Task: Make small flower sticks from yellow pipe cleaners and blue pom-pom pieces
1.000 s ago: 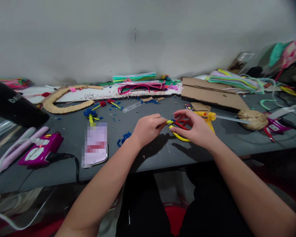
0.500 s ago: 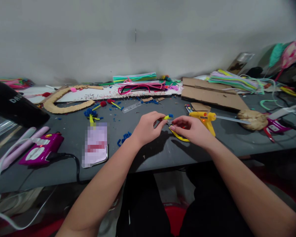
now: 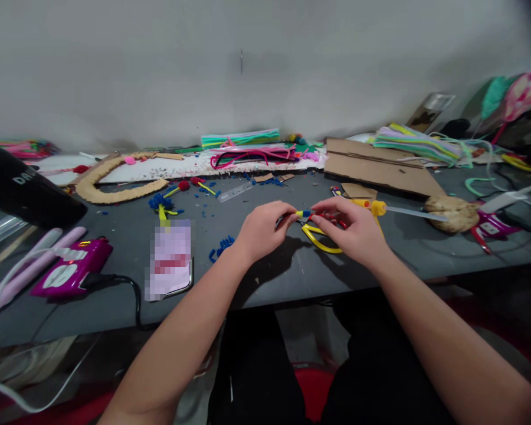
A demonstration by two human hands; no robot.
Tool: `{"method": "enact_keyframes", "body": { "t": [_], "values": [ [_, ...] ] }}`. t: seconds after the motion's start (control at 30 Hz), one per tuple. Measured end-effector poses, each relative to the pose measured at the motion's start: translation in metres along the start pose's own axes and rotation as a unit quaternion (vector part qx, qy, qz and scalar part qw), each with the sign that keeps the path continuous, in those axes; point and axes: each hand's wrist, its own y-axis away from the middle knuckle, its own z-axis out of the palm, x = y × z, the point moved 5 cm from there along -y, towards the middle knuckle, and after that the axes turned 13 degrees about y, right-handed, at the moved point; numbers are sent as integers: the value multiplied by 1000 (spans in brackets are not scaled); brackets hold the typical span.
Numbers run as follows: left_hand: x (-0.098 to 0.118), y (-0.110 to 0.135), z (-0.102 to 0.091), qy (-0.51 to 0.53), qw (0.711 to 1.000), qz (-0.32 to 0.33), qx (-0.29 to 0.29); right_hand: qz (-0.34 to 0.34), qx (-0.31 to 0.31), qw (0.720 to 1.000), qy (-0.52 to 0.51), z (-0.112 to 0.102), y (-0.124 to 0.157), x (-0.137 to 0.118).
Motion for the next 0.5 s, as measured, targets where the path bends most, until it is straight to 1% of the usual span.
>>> {"method": "enact_keyframes", "body": {
  "t": [0.07, 0.13, 0.37, 0.5],
  "values": [
    [0, 0, 0, -4, 1000, 1, -3, -40, 13, 999, 33, -1, 0, -6],
    [0, 0, 0, -8, 1000, 2, -6, -65, 15, 997, 49, -1, 0, -10],
    [0, 0, 0, -13, 1000, -4, -11, -96, 20, 993, 63, 2, -2, -11],
    [0, 0, 1, -6, 1000, -1, -11, -102, 21, 992, 72, 2, -3, -12]
  ]
}}
